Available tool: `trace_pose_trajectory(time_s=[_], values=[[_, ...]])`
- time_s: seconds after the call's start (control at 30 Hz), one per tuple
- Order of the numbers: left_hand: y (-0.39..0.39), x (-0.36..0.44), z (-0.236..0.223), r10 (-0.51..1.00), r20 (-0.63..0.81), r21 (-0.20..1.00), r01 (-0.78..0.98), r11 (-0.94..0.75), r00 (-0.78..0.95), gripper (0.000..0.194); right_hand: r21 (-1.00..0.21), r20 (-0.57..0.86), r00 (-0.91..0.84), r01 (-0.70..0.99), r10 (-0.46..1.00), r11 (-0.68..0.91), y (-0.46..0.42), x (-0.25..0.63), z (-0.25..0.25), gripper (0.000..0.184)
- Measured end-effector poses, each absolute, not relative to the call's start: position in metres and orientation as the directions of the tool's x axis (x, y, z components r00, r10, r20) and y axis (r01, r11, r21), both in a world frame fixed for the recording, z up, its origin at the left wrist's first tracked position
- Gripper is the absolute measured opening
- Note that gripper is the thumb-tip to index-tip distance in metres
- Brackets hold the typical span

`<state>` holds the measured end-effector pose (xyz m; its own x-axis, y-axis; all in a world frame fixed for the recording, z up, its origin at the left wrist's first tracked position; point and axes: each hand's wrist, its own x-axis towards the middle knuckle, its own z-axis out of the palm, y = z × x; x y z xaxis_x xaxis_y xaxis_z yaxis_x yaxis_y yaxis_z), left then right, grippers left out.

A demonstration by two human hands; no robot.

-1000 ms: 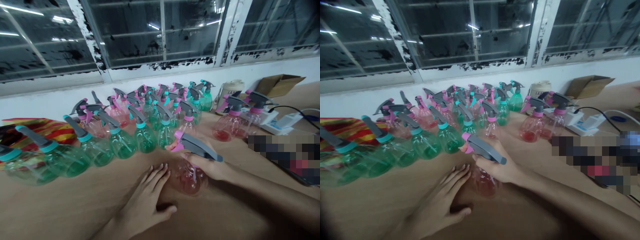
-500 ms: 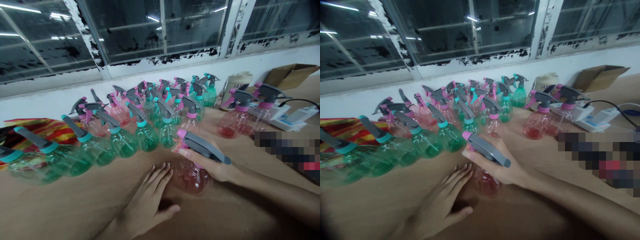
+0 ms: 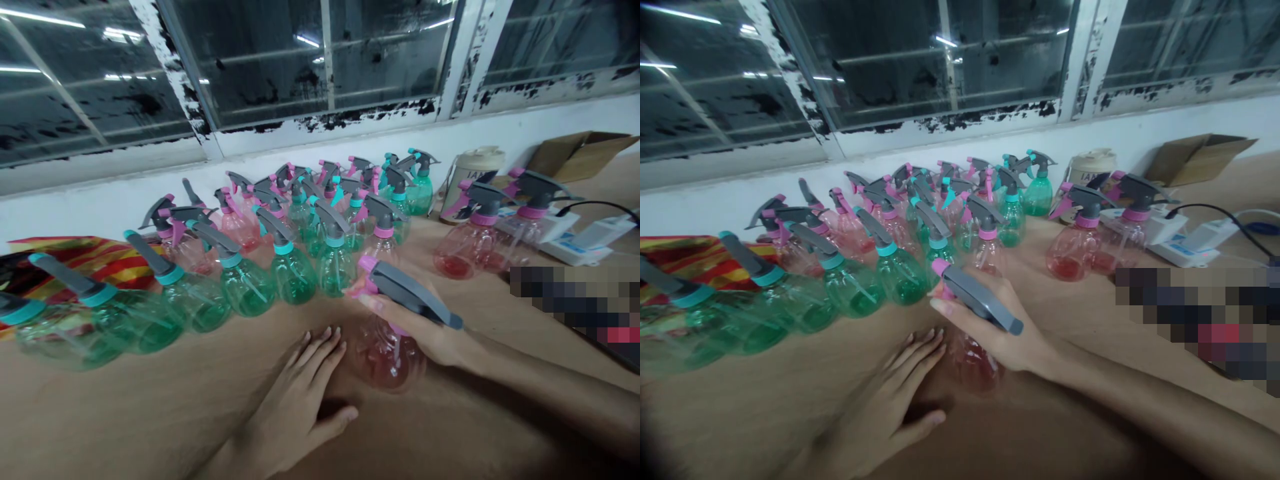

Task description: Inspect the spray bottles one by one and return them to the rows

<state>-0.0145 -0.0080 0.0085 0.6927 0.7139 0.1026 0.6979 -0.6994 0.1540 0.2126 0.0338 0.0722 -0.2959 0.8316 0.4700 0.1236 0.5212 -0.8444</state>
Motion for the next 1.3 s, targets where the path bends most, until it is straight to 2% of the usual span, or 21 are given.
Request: trace_pose_trajectory(time_s=[0.23,0.5,0.73,1.13,1.3], values=[[-0.0091,-0.0141,0.0073,0.719,0.120,0.190,0.695,-0.693,0.684,0.071,-0.863,0.445,-0.212,0.159,0.870,0.480,0.0340,0.2085,0.0701,0.012],[-0.0097,-0.0132,0.0069,0.719,0.096,0.181,0.699,-0.692,0.688,0.069,-0.862,0.446,-0.221,0.153,0.867,0.483,0.0328,0.2095,0.0697,0.012],[-0.0084,-0.0131,0.0094,0.721,0.094,0.180,0.700,-0.691,0.687,0.067,-0.842,0.486,-0.225,0.138,0.845,0.521,0.0312,0.2072,0.0706,0.023],[-0.0088,-0.0135,0.0083,0.716,0.096,0.172,0.697,-0.696,0.692,0.066,-0.835,0.484,-0.221,0.175,0.847,0.522,0.0330,0.2088,0.0685,0.019],[-0.0073,-0.0131,0.0085,0.714,0.091,0.165,0.697,-0.698,0.694,0.065,-0.839,0.496,-0.239,0.118,0.835,0.532,0.0331,0.2077,0.0725,0.007]])
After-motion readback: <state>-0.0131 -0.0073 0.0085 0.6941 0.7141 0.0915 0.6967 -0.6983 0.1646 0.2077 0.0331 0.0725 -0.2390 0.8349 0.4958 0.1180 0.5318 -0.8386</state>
